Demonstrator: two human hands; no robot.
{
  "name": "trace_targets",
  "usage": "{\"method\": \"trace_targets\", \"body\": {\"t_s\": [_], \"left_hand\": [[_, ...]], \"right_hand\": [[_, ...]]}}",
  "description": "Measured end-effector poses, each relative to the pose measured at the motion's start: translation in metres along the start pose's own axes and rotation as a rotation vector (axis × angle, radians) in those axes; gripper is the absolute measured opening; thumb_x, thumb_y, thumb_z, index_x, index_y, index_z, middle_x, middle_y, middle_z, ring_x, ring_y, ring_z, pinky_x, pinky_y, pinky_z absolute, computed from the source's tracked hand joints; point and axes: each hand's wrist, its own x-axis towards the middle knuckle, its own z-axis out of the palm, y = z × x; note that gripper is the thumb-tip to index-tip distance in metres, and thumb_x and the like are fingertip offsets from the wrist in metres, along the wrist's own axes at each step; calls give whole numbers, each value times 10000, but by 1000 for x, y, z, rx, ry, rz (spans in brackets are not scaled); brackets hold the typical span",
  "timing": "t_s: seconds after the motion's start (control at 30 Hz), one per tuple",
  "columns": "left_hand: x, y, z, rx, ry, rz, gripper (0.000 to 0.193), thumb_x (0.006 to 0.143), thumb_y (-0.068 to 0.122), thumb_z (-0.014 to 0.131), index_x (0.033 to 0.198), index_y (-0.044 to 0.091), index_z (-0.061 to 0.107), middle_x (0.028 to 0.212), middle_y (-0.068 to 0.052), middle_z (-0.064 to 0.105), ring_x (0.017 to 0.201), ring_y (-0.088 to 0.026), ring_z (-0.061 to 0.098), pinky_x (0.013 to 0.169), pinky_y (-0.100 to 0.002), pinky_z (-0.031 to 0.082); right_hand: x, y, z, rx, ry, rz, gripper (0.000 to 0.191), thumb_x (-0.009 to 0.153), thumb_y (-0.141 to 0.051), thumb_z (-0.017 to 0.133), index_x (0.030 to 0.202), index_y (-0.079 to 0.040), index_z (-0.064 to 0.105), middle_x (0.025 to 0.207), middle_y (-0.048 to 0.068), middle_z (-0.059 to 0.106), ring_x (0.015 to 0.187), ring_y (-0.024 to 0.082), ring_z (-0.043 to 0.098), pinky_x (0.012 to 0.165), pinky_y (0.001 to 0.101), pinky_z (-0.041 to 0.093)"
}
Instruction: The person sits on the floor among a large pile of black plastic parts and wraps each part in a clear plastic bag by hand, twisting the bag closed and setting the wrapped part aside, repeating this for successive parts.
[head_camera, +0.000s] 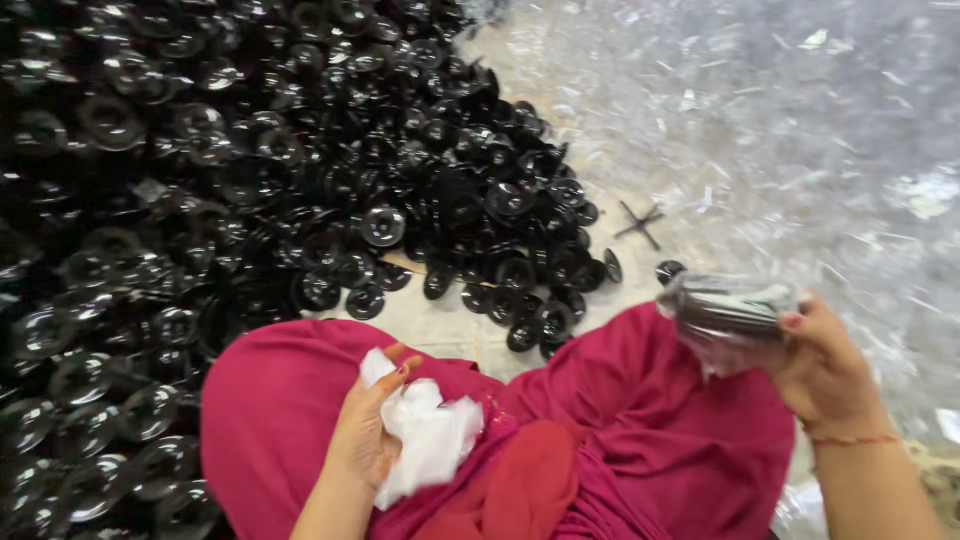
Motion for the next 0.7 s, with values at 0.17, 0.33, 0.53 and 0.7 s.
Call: {"method": "trace_targets", "body": {"t_s": [0.17, 0.33, 0.53, 0.7], "left_hand": [[25, -15, -4, 80, -129, -8, 563, 856, 50, 653, 1393, 65, 483, 1175, -120, 694, 1038, -251, 682, 888, -439, 581], [26, -8, -9, 67, -150, -35, 561, 893, 83, 593, 1440, 87, 468, 1174, -126, 691, 1041, -279, 685, 887, -464, 587], [22, -12, -5, 46, -156, -50, 564, 925, 120, 565, 1479, 95, 466, 1183, -128, 686, 1036, -281, 684, 876, -462, 586], [26, -14, -5, 42, -175, -46, 545, 919, 119, 549, 1460, 96, 483, 1179, -135, 697, 1010, -290, 702, 862, -471, 592]], "right_hand": [[-55, 17, -35, -6, 207, 67, 577, 865, -157, 584, 1373, 100, 487, 1336, 284, 610, 1240, 396, 604, 1045, 549, 465], [-76, 27, -37, 53, 69, 93, 661, 863, -165, 624, 1463, 70, 478, 1342, 246, 610, 1246, 368, 585, 1060, 501, 433], [-108, -26, -72, -147, 321, -101, 578, 925, -220, 611, 1411, 46, 443, 1328, 175, 591, 1240, 367, 572, 1019, 582, 445], [-110, -18, -54, -44, 244, -184, 547, 906, -139, 643, 1402, 49, 508, 1339, 208, 634, 1266, 391, 596, 1070, 551, 450]]}}
